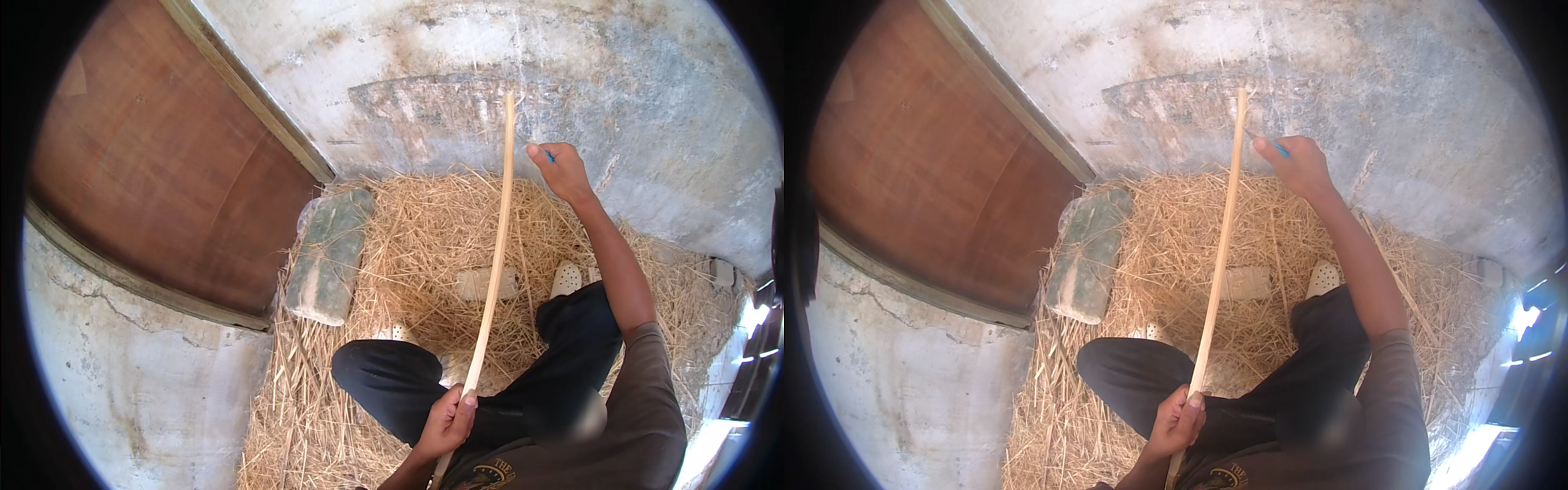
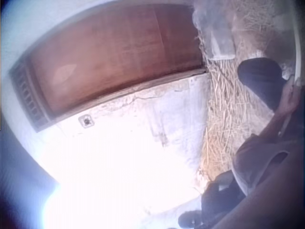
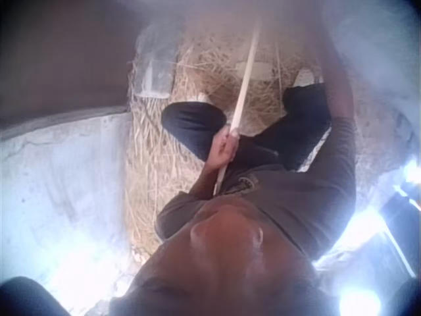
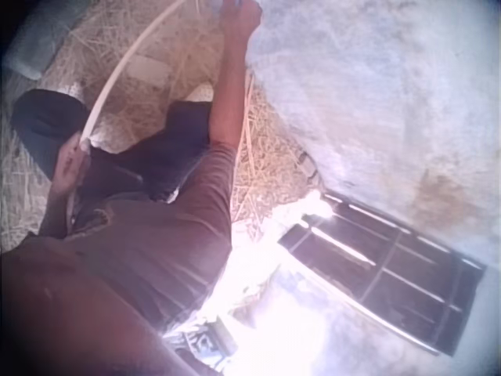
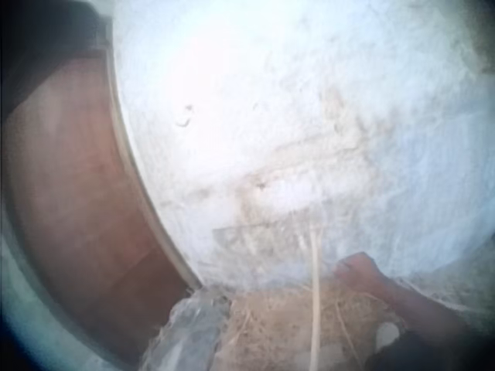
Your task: The person sits on a straw-covered floor and uses a blue utility knife to shave a long, thin bamboo stick. They hold the stick vertically and scrape the blade along its length to remove the outer layer, rotating the stick to work on different sides.
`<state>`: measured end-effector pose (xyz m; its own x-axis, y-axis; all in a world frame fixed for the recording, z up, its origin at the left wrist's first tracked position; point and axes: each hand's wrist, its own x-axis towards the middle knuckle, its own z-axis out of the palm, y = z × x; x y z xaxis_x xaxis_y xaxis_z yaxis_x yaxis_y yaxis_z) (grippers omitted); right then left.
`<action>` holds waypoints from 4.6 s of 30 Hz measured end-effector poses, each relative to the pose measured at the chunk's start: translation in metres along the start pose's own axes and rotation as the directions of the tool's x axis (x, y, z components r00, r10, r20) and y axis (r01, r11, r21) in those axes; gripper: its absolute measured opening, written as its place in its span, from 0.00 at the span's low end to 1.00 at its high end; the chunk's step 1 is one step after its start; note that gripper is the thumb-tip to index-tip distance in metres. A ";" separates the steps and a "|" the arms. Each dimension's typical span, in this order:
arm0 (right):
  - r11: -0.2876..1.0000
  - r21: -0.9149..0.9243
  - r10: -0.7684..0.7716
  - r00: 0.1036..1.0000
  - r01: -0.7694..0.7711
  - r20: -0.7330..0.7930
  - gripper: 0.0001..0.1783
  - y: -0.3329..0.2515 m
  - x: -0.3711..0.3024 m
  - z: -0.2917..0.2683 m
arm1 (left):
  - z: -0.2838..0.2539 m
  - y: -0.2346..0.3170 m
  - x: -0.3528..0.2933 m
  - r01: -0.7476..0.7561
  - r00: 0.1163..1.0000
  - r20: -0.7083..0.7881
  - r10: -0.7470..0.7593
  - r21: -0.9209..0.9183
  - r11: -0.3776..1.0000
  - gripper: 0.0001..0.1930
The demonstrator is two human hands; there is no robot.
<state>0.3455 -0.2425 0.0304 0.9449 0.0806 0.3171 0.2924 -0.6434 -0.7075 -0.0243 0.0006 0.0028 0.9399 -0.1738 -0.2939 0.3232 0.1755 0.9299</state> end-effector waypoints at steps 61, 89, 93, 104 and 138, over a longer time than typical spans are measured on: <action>0.930 -0.115 -0.125 0.597 0.348 0.793 0.33 0.023 -0.054 0.012 | -0.055 0.054 0.200 0.047 0.989 0.150 -0.004 -0.285 0.957 0.21; 0.872 -0.334 -0.300 0.930 0.358 0.213 0.42 -0.038 -0.065 0.059 | -0.027 0.050 0.120 -0.142 0.990 0.029 0.139 0.160 0.977 0.16; 0.866 -0.191 -0.280 0.765 0.462 0.580 0.47 -0.076 -0.098 0.056 | -0.026 0.024 0.080 -0.065 0.990 -0.110 0.083 0.153 0.986 0.17; 0.829 -0.179 -0.380 0.769 0.529 0.514 0.49 -0.075 -0.108 0.065 | -0.009 0.013 0.022 -0.019 0.980 -0.198 0.032 0.069 0.997 0.18; 0.940 -0.327 0.121 0.991 -0.095 0.062 0.44 -0.003 0.041 0.016 | 0.023 0.009 -0.003 -0.050 0.998 -0.007 0.056 0.362 0.931 0.19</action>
<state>0.3860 -0.2253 0.0358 0.9807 0.0488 0.1892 0.1371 -0.8616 -0.4887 -0.0266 -0.0192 0.0169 0.9572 -0.1575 -0.2430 0.2145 -0.1783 0.9603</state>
